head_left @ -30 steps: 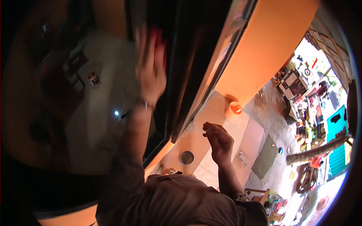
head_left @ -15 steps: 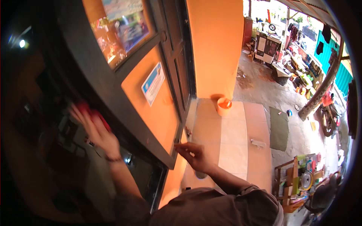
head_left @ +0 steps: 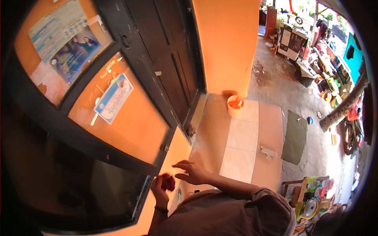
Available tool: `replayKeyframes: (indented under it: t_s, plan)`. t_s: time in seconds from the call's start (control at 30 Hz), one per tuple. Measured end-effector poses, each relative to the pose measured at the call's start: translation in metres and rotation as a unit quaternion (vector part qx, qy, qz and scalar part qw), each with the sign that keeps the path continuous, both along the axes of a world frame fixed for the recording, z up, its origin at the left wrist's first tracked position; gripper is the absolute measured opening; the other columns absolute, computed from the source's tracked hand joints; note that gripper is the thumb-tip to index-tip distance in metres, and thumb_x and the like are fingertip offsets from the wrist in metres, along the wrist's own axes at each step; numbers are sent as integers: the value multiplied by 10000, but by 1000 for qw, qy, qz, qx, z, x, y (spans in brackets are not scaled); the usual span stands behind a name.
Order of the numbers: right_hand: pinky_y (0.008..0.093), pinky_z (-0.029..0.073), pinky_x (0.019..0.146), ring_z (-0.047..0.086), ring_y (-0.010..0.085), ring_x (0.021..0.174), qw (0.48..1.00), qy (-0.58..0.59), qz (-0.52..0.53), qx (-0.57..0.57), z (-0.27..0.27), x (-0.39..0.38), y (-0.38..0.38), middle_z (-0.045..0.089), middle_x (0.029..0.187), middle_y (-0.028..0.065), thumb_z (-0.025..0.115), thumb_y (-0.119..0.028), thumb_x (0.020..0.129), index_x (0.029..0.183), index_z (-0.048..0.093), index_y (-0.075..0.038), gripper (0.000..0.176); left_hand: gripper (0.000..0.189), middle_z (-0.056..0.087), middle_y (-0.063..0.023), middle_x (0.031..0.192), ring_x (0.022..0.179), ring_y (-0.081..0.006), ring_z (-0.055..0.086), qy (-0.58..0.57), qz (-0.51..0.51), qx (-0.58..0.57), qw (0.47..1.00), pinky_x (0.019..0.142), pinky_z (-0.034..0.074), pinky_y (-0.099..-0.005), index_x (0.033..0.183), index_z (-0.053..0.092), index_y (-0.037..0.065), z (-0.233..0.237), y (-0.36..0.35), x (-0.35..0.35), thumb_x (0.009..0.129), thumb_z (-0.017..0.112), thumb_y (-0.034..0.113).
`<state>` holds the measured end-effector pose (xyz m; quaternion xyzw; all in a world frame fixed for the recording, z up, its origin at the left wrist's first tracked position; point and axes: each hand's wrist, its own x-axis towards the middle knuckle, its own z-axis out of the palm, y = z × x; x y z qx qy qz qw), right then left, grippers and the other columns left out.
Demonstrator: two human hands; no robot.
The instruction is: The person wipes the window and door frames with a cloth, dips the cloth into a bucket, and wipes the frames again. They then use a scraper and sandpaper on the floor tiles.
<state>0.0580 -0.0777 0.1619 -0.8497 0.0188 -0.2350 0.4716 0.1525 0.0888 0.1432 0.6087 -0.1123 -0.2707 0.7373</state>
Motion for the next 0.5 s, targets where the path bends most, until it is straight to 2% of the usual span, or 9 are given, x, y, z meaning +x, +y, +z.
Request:
replayKeyframes:
  t_s: [0.07,0.1,0.13,0.2,0.23,0.3,0.4,0.47,0.5]
  plan:
    - [319,508,670,624,273,807,991,-4,6,132,-11,-6,-9,582,1047,170,638,-159,829,1224,507,-47,431,284,609,-77,774,651,-148,584,22,-71,-16,997,542,436,-262,946,575,12,15,-48,-12,940,453,269]
    - [328,505,672,625,268,813,995,-16,-24,91,-20,-8,-17,596,1006,168,655,-116,808,1186,527,-32,408,239,598,-61,752,622,-137,571,-7,-127,-18,992,534,432,-256,942,575,20,19,-64,-13,940,467,233]
    - [367,503,671,629,286,760,986,-22,20,166,3,-16,-32,614,835,179,637,-227,816,1081,581,5,357,232,584,-45,732,594,-127,547,-25,-122,18,992,526,424,-251,920,572,26,31,-82,-19,947,456,226]
    - [342,497,653,626,261,739,994,50,-56,82,15,-32,-56,621,771,144,632,-236,817,994,619,6,300,233,582,-39,729,609,-113,545,3,-116,7,993,547,438,-248,895,568,26,29,-102,-24,954,446,216]
    - [306,491,615,629,217,677,995,2,-82,58,1,-34,-64,632,739,118,627,-241,820,924,646,5,268,228,584,-26,752,628,-94,536,-66,-113,26,991,568,439,-235,904,573,21,24,-106,-26,953,451,208]
    - [293,488,596,624,196,637,993,51,-73,80,5,-50,-81,632,707,107,625,-238,823,912,649,3,259,231,596,-22,794,688,-82,541,-174,-81,54,980,634,456,-229,904,573,9,19,-116,-32,955,456,201]
    - [272,475,545,596,142,540,987,95,-71,106,4,-64,-96,620,615,63,617,-260,841,862,650,5,267,235,601,-36,800,716,-100,553,-156,-109,55,980,674,471,-248,930,562,-8,14,-116,-29,965,426,181]
    - [275,469,539,586,129,555,962,124,-71,231,20,-70,-102,616,630,61,598,-293,865,848,636,13,309,211,597,-48,844,755,-127,573,-116,-131,33,984,686,490,-272,976,546,-4,9,-119,-27,967,413,160]
    - [273,460,538,582,113,586,948,96,-76,295,14,-70,-101,603,654,61,572,-326,887,840,611,15,347,204,594,-58,875,787,-146,584,-42,-112,-5,993,696,498,-284,995,536,-3,11,-124,-28,966,409,153]
